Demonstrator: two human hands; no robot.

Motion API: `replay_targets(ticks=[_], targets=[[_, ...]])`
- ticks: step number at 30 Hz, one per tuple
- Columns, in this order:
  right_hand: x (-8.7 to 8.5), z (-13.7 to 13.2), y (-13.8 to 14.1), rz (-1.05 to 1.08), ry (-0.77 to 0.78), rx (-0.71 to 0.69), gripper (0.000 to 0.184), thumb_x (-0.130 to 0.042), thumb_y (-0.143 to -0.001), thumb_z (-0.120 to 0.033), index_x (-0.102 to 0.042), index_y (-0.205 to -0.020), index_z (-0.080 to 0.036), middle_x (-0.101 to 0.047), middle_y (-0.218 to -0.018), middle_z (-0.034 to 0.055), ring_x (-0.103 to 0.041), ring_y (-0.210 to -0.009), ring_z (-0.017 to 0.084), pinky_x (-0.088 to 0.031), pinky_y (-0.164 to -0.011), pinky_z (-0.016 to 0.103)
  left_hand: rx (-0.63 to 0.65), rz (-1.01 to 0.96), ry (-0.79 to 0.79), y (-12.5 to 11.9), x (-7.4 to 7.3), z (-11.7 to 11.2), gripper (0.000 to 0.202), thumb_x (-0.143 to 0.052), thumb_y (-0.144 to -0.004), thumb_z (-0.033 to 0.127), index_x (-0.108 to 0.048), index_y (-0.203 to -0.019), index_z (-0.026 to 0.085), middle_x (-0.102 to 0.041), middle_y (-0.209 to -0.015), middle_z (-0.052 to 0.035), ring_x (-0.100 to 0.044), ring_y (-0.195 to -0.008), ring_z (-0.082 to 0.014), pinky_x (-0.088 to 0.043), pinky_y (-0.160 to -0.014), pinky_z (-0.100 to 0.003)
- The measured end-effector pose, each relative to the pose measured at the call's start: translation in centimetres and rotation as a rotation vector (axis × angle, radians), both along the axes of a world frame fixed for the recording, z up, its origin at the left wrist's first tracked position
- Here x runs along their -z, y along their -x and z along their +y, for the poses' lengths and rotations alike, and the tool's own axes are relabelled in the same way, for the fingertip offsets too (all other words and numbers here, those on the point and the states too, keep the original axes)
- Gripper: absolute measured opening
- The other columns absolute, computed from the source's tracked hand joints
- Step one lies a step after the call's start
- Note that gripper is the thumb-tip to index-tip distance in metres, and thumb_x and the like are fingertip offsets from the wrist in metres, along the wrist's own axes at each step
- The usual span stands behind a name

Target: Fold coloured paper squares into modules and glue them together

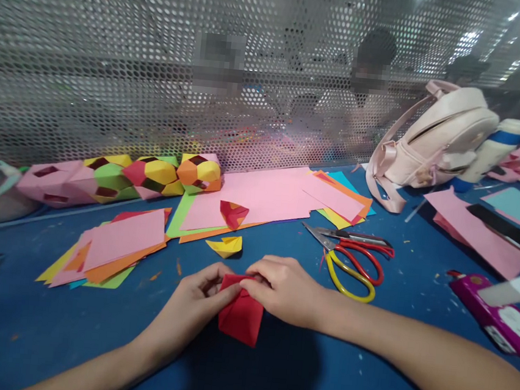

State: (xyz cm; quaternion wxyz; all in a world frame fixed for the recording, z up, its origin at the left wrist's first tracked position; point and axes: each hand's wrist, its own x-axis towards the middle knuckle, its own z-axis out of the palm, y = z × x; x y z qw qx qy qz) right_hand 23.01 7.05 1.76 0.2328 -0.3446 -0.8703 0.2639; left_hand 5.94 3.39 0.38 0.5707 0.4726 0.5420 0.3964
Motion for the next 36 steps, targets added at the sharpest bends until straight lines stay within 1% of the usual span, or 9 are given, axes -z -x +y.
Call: replay_targets(ticks=[5, 10, 14, 18, 21, 26, 30, 33, 36], targets=[[0.2, -0.2, 0.0, 0.039, 0.003, 0.091, 0.016, -0.055, -0.083, -0.02, -0.065, -0.072, -0.014, -0.063, -0.065, 0.0015, -0.054, -0.058, 0.01, -0.036, -0.055, 0.019, -0.063, 0.002, -0.03, -0.1, -0.1, -0.1, 0.025, -0.064, -0.067, 0.037, -0.051, -0.063, 0.017, -0.047, -0.053, 0.0076, -0.04, -0.049, -0.0069, -0.033, -0.047, -0.018], [0.8, -0.3, 0.1, 0.066, -0.067, 0.09, 0.019, -0.051, -0.084, -0.017, -0.065, -0.07, -0.014, -0.064, -0.065, 0.0024, -0.054, -0.057, 0.01, -0.035, -0.056, 0.02, -0.047, 0.037, -0.014, -0.2, 0.1, -0.1, 0.023, -0.064, -0.066, 0.037, -0.053, -0.065, 0.017, -0.05, -0.052, 0.0067, -0.044, -0.05, -0.0087, -0.036, -0.047, -0.019], [-0.1, -0.2, 0.0, 0.019, 0.023, 0.085, 0.018, -0.054, -0.083, -0.023, -0.063, -0.07, -0.015, -0.062, -0.063, 0.001, -0.051, -0.055, 0.009, -0.034, -0.053, 0.019, -0.083, 0.004, -0.025, -0.1, -0.1, -0.1, 0.023, -0.066, -0.065, 0.036, -0.052, -0.063, 0.017, -0.052, -0.054, 0.0065, -0.046, -0.051, -0.0087, -0.037, -0.048, -0.019], [-0.8, 0.0, -0.2, -0.068, 0.06, 0.09, 0.026, -0.05, -0.085, -0.022, -0.061, -0.063, -0.015, -0.06, -0.058, -0.0001, -0.049, -0.054, 0.009, -0.031, -0.053, 0.02, -0.111, -0.022, -0.038, -0.1, -0.3, -0.1, 0.023, -0.066, -0.064, 0.035, -0.052, -0.062, 0.017, -0.054, -0.056, 0.0056, -0.047, -0.051, -0.0092, -0.038, -0.048, -0.02], [-1.0, 0.1, -0.4, -0.096, 0.066, 0.084, 0.023, -0.052, -0.084, -0.025, -0.062, -0.065, -0.016, -0.063, -0.062, 0.0009, -0.051, -0.056, 0.009, -0.032, -0.054, 0.021, -0.131, -0.012, -0.057, -0.2, -0.4, -0.1, 0.023, -0.066, -0.064, 0.035, -0.051, -0.06, 0.018, -0.052, -0.054, 0.0062, -0.046, -0.05, -0.0089, -0.037, -0.047, -0.019], [-2.0, 0.4, -0.8, -0.13, 0.147, 0.082, 0.021, -0.049, -0.084, -0.019, -0.063, -0.068, -0.015, -0.066, -0.07, 0.0023, -0.055, -0.064, 0.011, -0.034, -0.059, 0.022, -0.173, -0.002, -0.031, -0.2, -0.7, 0.1, 0.024, -0.067, -0.062, 0.036, -0.051, -0.06, 0.018, -0.052, -0.052, 0.0069, -0.046, -0.048, -0.0085, -0.037, -0.046, -0.019], [-2.8, 0.8, -0.9, -0.065, 0.227, 0.116, 0.023, -0.045, -0.083, -0.015, -0.059, -0.065, -0.015, -0.06, -0.063, -0.0009, -0.05, -0.058, 0.009, -0.033, -0.055, 0.021, -0.197, 0.002, -0.044, 0.0, -0.5, 0.1, 0.026, -0.067, -0.061, 0.036, -0.049, -0.059, 0.018, -0.051, -0.051, 0.0074, -0.045, -0.048, -0.008, -0.036, -0.046, -0.018], [-2.4, 0.7, -0.6, 0.027, 0.266, 0.14, 0.016, -0.046, -0.082, -0.018, -0.056, -0.07, -0.016, -0.057, -0.065, -0.0015, -0.048, -0.059, 0.008, -0.035, -0.055, 0.02, -0.201, 0.008, -0.045, 0.2, -0.4, 0.2, 0.026, -0.067, -0.062, 0.036, -0.048, -0.059, 0.018, -0.051, -0.052, 0.0072, -0.044, -0.05, -0.008, -0.035, -0.047, -0.018], [-1.5, 0.2, 0.0, 0.071, 0.326, 0.156, 0.002, -0.055, -0.074, -0.017, -0.053, -0.075, -0.016, -0.053, -0.065, -0.0029, -0.046, -0.058, 0.008, -0.036, -0.053, 0.019, -0.197, 0.019, -0.05, 0.1, -0.4, 0.2, 0.025, -0.066, -0.063, 0.035, -0.048, -0.06, 0.018, -0.051, -0.053, 0.0066, -0.045, -0.051, -0.0086, -0.035, -0.047, -0.018]])
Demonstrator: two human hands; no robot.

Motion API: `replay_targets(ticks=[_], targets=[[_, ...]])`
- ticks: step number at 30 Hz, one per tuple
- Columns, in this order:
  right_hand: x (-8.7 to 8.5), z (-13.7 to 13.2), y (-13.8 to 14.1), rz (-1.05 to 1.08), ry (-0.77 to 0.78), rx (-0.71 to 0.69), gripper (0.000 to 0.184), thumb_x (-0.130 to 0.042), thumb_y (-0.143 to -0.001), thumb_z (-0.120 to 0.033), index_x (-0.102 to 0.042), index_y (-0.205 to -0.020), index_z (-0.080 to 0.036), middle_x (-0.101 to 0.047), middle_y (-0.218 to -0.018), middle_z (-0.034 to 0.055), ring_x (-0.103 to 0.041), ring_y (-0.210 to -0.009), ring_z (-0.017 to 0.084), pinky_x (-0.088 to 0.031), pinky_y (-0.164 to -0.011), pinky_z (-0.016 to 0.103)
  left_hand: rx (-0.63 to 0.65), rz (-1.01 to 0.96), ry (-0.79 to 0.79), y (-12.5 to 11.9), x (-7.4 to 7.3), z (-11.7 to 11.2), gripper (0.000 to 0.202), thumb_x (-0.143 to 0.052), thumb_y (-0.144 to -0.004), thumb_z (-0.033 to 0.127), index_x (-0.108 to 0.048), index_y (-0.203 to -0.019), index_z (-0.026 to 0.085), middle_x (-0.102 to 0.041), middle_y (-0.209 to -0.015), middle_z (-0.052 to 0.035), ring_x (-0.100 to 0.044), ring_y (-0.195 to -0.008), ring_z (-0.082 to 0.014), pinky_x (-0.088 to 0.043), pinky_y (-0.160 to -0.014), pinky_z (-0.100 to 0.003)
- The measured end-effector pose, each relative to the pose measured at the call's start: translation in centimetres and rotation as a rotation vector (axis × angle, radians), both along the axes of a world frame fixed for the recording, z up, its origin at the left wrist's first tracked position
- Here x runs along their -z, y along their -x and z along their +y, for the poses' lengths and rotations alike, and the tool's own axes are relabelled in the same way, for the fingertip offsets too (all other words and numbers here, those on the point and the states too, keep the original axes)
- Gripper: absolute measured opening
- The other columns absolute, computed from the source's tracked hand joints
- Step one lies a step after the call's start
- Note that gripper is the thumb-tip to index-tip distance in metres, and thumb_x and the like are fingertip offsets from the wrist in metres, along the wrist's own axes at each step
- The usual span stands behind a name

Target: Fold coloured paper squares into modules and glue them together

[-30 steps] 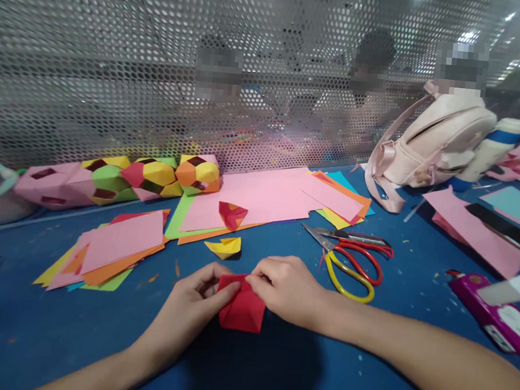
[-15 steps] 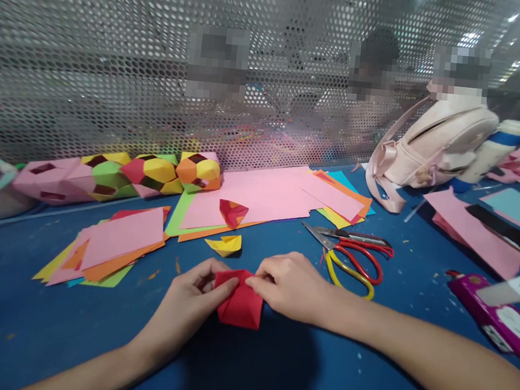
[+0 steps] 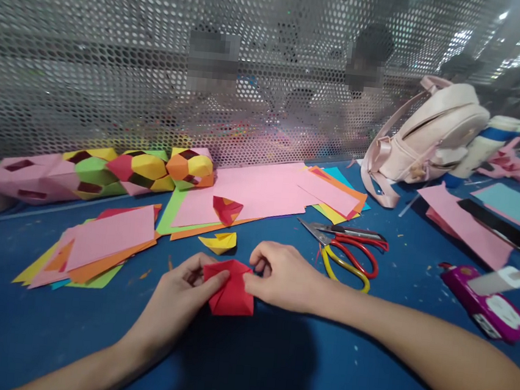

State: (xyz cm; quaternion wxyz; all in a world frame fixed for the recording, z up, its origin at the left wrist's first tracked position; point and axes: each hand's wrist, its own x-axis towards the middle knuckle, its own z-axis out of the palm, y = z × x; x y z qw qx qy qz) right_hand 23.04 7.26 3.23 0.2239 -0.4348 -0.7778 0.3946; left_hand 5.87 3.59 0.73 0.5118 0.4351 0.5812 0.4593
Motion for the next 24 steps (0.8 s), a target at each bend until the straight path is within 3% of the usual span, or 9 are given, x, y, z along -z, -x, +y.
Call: replay_targets(ticks=[4, 11, 14, 17, 22, 24], targets=[[1.0, -0.4, 0.4, 0.029, 0.039, 0.062, 0.007, -0.049, -0.072, -0.01, -0.05, -0.071, -0.017, -0.047, -0.06, -0.005, -0.042, -0.056, 0.008, -0.033, -0.052, 0.019, 0.003, 0.037, -0.015, -0.1, -0.1, -0.1, 0.024, -0.065, -0.064, 0.035, -0.049, -0.06, 0.018, -0.051, -0.053, 0.0068, -0.043, -0.049, -0.0084, -0.034, -0.047, -0.019], [1.0, -0.2, 0.3, 0.143, 0.112, 0.059, 0.009, -0.046, -0.078, -0.014, -0.054, -0.079, -0.016, -0.051, -0.066, -0.0032, -0.045, -0.059, 0.008, -0.036, -0.053, 0.019, -0.015, 0.056, -0.044, -0.1, -0.1, -0.2, 0.024, -0.065, -0.064, 0.036, -0.048, -0.059, 0.019, -0.051, -0.053, 0.0062, -0.044, -0.05, -0.0094, -0.035, -0.046, -0.019], [0.9, -0.2, 0.3, 0.119, 0.068, 0.078, 0.005, -0.052, -0.078, -0.018, -0.056, -0.075, -0.015, -0.052, -0.064, -0.003, -0.045, -0.059, 0.008, -0.036, -0.054, 0.019, -0.01, 0.046, -0.048, -0.1, -0.1, -0.1, 0.024, -0.065, -0.063, 0.036, -0.049, -0.059, 0.018, -0.051, -0.053, 0.0062, -0.045, -0.05, -0.0094, -0.036, -0.047, -0.019], [0.9, 0.0, 0.2, 0.09, 0.037, 0.078, 0.014, -0.05, -0.08, -0.017, -0.058, -0.069, -0.015, -0.057, -0.066, -0.0016, -0.049, -0.063, 0.009, -0.038, -0.058, 0.02, -0.008, 0.049, -0.034, -0.2, -0.3, -0.2, 0.023, -0.065, -0.063, 0.035, -0.05, -0.059, 0.018, -0.05, -0.052, 0.007, -0.043, -0.048, -0.0086, -0.035, -0.046, -0.019], [0.1, 0.9, -0.6, 0.091, 0.17, 0.012, 0.021, -0.043, -0.086, -0.021, -0.063, -0.084, -0.015, -0.062, -0.071, 0.0008, -0.057, -0.067, 0.011, -0.044, -0.065, 0.023, -0.018, 0.043, -0.026, -0.1, -0.4, -0.1, 0.023, -0.064, -0.064, 0.034, -0.048, -0.058, 0.018, -0.05, -0.052, 0.0068, -0.043, -0.048, -0.0084, -0.034, -0.045, -0.019], [-0.5, 1.1, -0.7, 0.092, 0.127, 0.016, 0.021, -0.044, -0.086, -0.023, -0.063, -0.09, -0.015, -0.064, -0.077, 0.0023, -0.059, -0.07, 0.012, -0.045, -0.066, 0.024, -0.002, 0.012, -0.016, -0.1, -0.3, 0.0, 0.024, -0.064, -0.064, 0.034, -0.047, -0.058, 0.019, -0.049, -0.051, 0.0073, -0.043, -0.048, -0.0081, -0.034, -0.045, -0.018]])
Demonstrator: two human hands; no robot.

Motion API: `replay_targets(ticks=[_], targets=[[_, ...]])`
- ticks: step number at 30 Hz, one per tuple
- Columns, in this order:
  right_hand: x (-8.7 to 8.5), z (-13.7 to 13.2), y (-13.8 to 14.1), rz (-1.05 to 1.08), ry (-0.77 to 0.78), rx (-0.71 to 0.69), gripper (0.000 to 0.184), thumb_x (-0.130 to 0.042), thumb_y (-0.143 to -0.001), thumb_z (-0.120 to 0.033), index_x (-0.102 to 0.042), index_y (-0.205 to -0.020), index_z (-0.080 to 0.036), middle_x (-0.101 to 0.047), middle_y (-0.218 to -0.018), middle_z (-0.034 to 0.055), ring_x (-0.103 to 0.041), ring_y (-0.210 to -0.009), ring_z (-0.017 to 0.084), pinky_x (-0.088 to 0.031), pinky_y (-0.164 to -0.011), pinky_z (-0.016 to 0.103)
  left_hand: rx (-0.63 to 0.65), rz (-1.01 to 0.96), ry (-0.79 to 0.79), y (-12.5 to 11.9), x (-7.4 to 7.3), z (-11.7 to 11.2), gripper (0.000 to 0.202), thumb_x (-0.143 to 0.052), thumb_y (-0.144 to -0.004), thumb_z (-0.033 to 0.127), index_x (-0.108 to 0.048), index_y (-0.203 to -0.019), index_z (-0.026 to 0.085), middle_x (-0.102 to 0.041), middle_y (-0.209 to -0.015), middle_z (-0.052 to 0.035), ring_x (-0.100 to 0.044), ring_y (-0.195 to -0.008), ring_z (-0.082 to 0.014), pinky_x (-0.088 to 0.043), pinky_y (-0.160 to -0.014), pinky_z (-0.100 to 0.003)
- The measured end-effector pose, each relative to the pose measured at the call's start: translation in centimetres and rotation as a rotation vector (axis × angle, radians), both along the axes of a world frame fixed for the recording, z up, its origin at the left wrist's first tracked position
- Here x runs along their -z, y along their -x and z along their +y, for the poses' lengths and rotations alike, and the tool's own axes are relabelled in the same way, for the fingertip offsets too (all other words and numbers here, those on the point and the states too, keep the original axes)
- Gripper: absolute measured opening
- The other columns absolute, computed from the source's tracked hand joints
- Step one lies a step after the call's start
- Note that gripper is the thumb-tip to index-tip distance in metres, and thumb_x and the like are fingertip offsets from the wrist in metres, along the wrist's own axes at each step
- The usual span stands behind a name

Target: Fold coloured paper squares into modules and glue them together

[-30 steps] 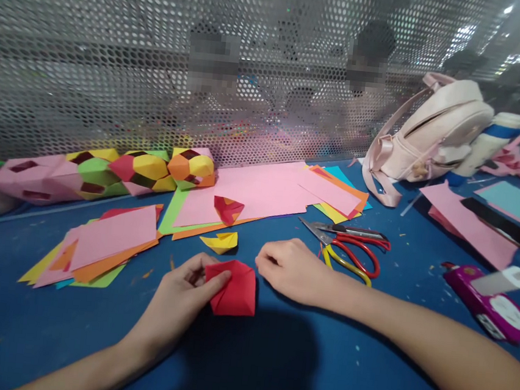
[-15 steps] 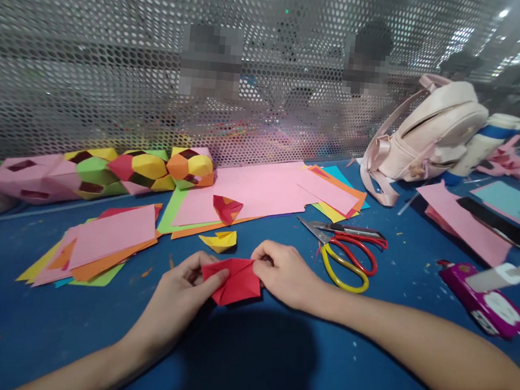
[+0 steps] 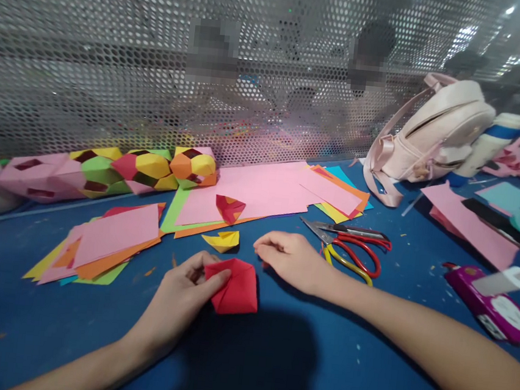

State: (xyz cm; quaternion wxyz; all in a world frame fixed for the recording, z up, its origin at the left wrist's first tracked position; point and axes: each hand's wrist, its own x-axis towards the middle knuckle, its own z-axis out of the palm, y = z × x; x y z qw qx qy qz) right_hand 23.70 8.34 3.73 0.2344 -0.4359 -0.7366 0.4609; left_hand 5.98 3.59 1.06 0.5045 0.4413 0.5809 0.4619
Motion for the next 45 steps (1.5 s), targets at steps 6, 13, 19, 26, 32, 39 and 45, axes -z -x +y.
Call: replay_targets(ticks=[6, 13, 19, 26, 32, 39, 45], targets=[[-0.6, -0.4, 1.7, -0.028, -0.315, -0.215, 0.017, -0.061, -0.079, -0.022, -0.064, -0.095, -0.016, -0.061, -0.093, 0.0046, -0.056, -0.082, 0.014, -0.044, -0.076, 0.026, 0.11, -0.1, 0.021, 0.0, 0.4, 0.1, 0.023, -0.068, -0.06, 0.031, -0.05, -0.061, 0.017, -0.049, -0.053, 0.0079, -0.044, -0.049, -0.0073, -0.036, -0.047, -0.018], [0.5, -0.1, 3.6, 0.11, -0.279, -0.214, 0.009, -0.059, -0.08, -0.014, -0.063, -0.071, -0.013, -0.058, -0.073, 0.0001, -0.054, -0.068, 0.01, -0.043, -0.066, 0.021, 0.104, -0.109, 0.026, 0.1, 0.5, 0.0, 0.013, -0.062, -0.057, 0.023, -0.05, -0.058, 0.017, -0.051, -0.055, 0.0063, -0.045, -0.052, -0.0081, -0.037, -0.049, -0.019], [0.7, -0.4, 3.8, 0.123, -0.203, -0.168, 0.011, -0.058, -0.078, -0.014, -0.061, -0.068, -0.014, -0.057, -0.072, -0.0006, -0.053, -0.067, 0.01, -0.042, -0.065, 0.021, 0.158, -0.075, -0.011, 0.0, 0.6, 0.1, 0.012, -0.059, -0.058, 0.019, -0.048, -0.054, 0.017, -0.046, -0.051, 0.0073, -0.042, -0.05, -0.0075, -0.034, -0.047, -0.018], [1.3, -0.2, 3.4, 0.061, -0.227, -0.074, 0.007, -0.061, -0.077, -0.017, -0.062, -0.07, -0.013, -0.058, -0.072, -0.0002, -0.053, -0.065, 0.01, -0.041, -0.061, 0.022, 0.037, -0.028, -0.005, 0.3, 0.6, 0.2, 0.02, -0.063, -0.061, 0.029, -0.049, -0.057, 0.017, -0.049, -0.052, 0.0071, -0.041, -0.05, -0.007, -0.033, -0.047, -0.018], [2.2, -0.1, 3.1, 0.137, -0.298, -0.075, 0.006, -0.064, -0.075, -0.017, -0.067, -0.079, -0.014, -0.06, -0.075, 0.0016, -0.055, -0.068, 0.012, -0.043, -0.063, 0.023, 0.066, -0.029, -0.022, 0.4, 0.5, 0.2, 0.018, -0.063, -0.062, 0.03, -0.051, -0.061, 0.016, -0.052, -0.056, 0.0065, -0.045, -0.053, -0.0078, -0.036, -0.05, -0.018], [2.1, -0.3, 3.6, 0.257, -0.281, -0.151, 0.005, -0.063, -0.076, -0.014, -0.067, -0.073, -0.014, -0.058, -0.072, 0.0008, -0.054, -0.067, 0.011, -0.043, -0.064, 0.023, 0.174, 0.031, 0.025, 0.7, 0.6, 0.4, 0.01, -0.059, -0.058, 0.022, -0.05, -0.057, 0.017, -0.045, -0.05, 0.0082, -0.041, -0.049, -0.0072, -0.031, -0.046, -0.018], [2.2, -0.5, 3.8, 0.275, -0.167, -0.048, 0.009, -0.062, -0.075, -0.014, -0.065, -0.067, -0.015, -0.059, -0.069, 0.0, -0.055, -0.066, 0.011, -0.043, -0.063, 0.023, 0.239, -0.013, 0.086, 0.9, 0.1, 0.2, 0.011, -0.064, -0.06, 0.023, -0.056, -0.063, 0.016, -0.055, -0.056, 0.0056, -0.049, -0.054, -0.0096, -0.036, -0.05, -0.02]])
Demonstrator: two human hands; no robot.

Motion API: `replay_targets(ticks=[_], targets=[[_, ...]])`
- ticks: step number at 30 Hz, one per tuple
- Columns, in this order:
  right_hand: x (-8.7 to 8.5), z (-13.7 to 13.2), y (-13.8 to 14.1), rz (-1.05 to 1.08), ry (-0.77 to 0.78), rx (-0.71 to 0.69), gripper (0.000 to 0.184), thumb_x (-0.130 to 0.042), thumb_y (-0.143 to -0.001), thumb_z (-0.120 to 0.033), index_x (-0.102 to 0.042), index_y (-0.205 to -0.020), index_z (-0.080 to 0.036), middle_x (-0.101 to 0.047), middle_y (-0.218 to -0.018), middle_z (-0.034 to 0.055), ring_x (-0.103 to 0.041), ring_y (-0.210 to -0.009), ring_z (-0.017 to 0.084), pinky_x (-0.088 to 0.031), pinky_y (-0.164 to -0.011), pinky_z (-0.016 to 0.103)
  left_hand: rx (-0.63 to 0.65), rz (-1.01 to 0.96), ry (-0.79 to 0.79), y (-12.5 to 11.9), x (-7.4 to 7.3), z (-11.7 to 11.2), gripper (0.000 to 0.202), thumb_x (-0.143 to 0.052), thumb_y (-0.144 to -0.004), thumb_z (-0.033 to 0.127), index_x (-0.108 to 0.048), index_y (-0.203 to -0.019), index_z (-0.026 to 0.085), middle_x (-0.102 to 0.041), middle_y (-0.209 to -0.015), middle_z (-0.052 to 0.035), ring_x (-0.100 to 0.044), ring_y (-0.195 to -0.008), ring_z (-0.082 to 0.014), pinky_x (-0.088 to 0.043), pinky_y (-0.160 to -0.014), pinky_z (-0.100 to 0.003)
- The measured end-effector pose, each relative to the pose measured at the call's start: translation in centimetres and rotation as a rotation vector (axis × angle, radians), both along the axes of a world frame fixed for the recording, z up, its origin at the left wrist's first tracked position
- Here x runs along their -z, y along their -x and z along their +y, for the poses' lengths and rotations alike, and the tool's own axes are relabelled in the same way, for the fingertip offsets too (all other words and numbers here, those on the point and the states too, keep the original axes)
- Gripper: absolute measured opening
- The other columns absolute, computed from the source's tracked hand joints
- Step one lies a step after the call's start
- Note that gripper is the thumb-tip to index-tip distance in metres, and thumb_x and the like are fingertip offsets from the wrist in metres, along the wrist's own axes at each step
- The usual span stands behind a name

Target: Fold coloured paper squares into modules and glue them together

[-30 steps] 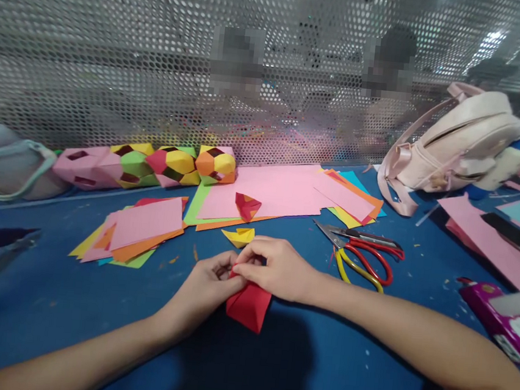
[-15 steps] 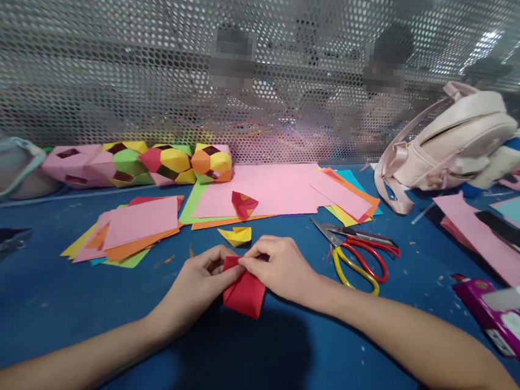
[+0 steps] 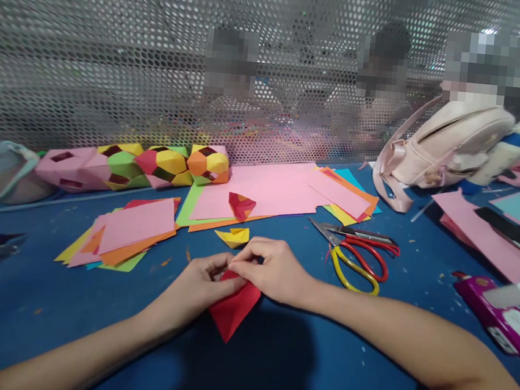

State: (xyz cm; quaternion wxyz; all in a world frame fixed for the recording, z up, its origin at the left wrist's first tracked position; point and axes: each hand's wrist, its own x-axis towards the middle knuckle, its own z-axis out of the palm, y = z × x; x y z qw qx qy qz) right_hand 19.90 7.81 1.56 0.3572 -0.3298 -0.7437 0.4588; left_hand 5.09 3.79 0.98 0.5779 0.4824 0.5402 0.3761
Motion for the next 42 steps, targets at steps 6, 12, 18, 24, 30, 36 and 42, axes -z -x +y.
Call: replay_targets(ticks=[6, 12, 18, 24, 30, 36, 42], targets=[[0.2, 0.5, -0.3, -0.011, 0.065, 0.087, 0.008, -0.062, -0.076, -0.018, -0.065, -0.068, -0.015, -0.062, -0.072, 0.0001, -0.057, -0.068, 0.011, -0.044, -0.065, 0.023, 0.061, -0.148, 0.02, 0.7, -0.1, -0.6, 0.025, -0.062, -0.071, 0.025, -0.066, -0.094, 0.017, -0.069, -0.085, -0.0024, -0.061, -0.08, -0.0173, -0.045, -0.072, -0.025], [0.5, 0.6, -0.4, 0.008, 0.045, 0.111, 0.009, -0.061, -0.076, -0.018, -0.065, -0.069, -0.015, -0.063, -0.072, 0.0003, -0.058, -0.07, 0.011, -0.044, -0.066, 0.023, 0.023, -0.099, 0.024, 0.7, -0.2, -0.5, 0.03, -0.056, -0.077, 0.035, -0.07, -0.097, 0.018, -0.071, -0.084, -0.0038, -0.063, -0.076, -0.0189, -0.046, -0.073, -0.027], [0.4, 0.3, -0.3, 0.017, 0.034, 0.104, 0.009, -0.061, -0.077, -0.018, -0.065, -0.069, -0.016, -0.062, -0.072, 0.0002, -0.057, -0.069, 0.011, -0.044, -0.066, 0.023, 0.025, -0.044, -0.004, 0.5, -0.6, -0.5, 0.026, -0.058, -0.075, 0.034, -0.071, -0.091, 0.019, -0.071, -0.081, -0.0023, -0.062, -0.077, -0.019, -0.046, -0.073, -0.027], [0.5, 0.1, -0.2, 0.052, -0.016, 0.069, 0.007, -0.062, -0.076, -0.018, -0.065, -0.07, -0.016, -0.061, -0.072, 0.0, -0.056, -0.069, 0.011, -0.044, -0.066, 0.024, 0.01, 0.03, 0.015, 0.6, 0.2, -0.3, 0.024, -0.062, -0.072, 0.038, -0.066, -0.08, 0.015, -0.064, -0.064, 0.0007, -0.056, -0.061, -0.0142, -0.041, -0.057, -0.022], [0.7, 0.1, -0.3, 0.019, -0.034, 0.058, 0.009, -0.064, -0.076, -0.021, -0.066, -0.084, -0.017, -0.057, -0.076, 0.0, -0.053, -0.069, 0.011, -0.044, -0.065, 0.025, -0.049, 0.1, -0.072, 0.8, 0.2, -0.1, 0.023, -0.06, -0.073, 0.037, -0.065, -0.076, 0.015, -0.061, -0.062, 0.0022, -0.05, -0.055, -0.0111, -0.038, -0.052, -0.021], [0.6, -0.1, -0.3, 0.032, -0.053, 0.056, 0.01, -0.059, -0.079, -0.015, -0.067, -0.073, -0.017, -0.06, -0.073, 0.0003, -0.056, -0.071, 0.012, -0.044, -0.067, 0.025, -0.035, 0.121, -0.066, 0.5, -0.4, 0.0, 0.019, -0.062, -0.068, 0.035, -0.063, -0.069, 0.016, -0.058, -0.057, 0.0036, -0.049, -0.051, -0.0111, -0.037, -0.049, -0.021], [0.7, -0.3, 0.0, -0.021, -0.053, 0.089, 0.007, -0.064, -0.075, -0.016, -0.065, -0.082, -0.015, -0.054, -0.074, -0.0008, -0.05, -0.066, 0.01, -0.043, -0.062, 0.022, -0.145, 0.07, -0.111, 0.4, -0.1, 0.1, 0.018, -0.065, -0.067, 0.035, -0.062, -0.066, 0.017, -0.059, -0.058, 0.0033, -0.05, -0.052, -0.0109, -0.038, -0.047, -0.02]])
